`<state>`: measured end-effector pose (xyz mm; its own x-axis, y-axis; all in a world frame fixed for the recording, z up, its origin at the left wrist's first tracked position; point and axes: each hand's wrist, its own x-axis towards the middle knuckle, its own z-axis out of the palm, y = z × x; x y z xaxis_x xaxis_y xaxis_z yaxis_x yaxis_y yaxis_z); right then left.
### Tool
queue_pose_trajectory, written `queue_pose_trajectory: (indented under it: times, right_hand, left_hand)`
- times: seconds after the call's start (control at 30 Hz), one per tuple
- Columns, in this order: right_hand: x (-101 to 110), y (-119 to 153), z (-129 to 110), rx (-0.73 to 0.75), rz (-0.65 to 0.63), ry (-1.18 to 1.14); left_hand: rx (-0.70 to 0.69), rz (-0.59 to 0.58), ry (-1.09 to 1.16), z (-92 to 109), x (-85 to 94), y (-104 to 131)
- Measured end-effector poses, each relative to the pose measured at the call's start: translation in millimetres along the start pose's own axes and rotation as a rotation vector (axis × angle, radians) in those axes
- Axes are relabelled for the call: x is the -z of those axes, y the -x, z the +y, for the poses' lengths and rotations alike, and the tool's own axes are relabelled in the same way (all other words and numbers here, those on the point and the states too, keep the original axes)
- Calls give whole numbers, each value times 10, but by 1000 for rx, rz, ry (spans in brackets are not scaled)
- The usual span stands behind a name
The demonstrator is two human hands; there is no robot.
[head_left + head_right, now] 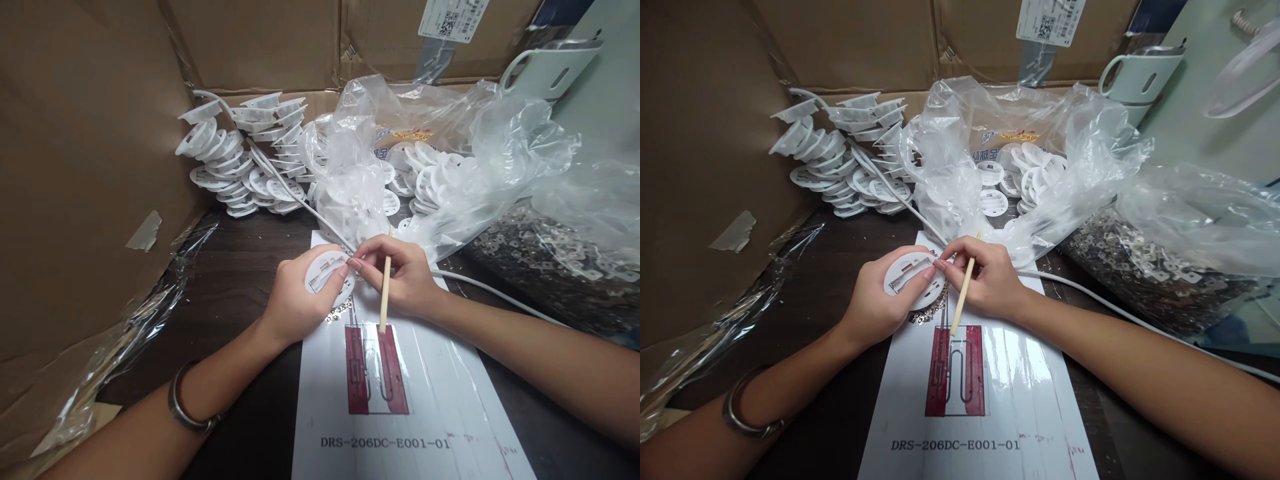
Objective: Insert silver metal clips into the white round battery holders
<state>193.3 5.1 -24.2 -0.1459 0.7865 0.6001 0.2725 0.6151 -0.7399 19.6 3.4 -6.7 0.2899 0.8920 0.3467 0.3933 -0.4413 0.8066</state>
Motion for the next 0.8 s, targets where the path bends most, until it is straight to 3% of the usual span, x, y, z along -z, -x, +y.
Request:
queue_pose_trajectory:
  times: [0.17, 0.33, 0.6, 0.8]
  right_hand:
    - [9, 11, -1, -2, -47, -18]
    - [2, 17, -2, 5, 4, 6]
    - [-22, 24, -14, 65, -10, 45]
    - [-25, 33, -15, 98, 8, 65]
  left_hand:
    - [6, 19, -21, 12, -6, -6]
    - [13, 4, -74, 0, -2, -16]
    - [-120, -55, -169, 11, -1, 8]
    - [-110, -59, -208, 20, 8, 20]
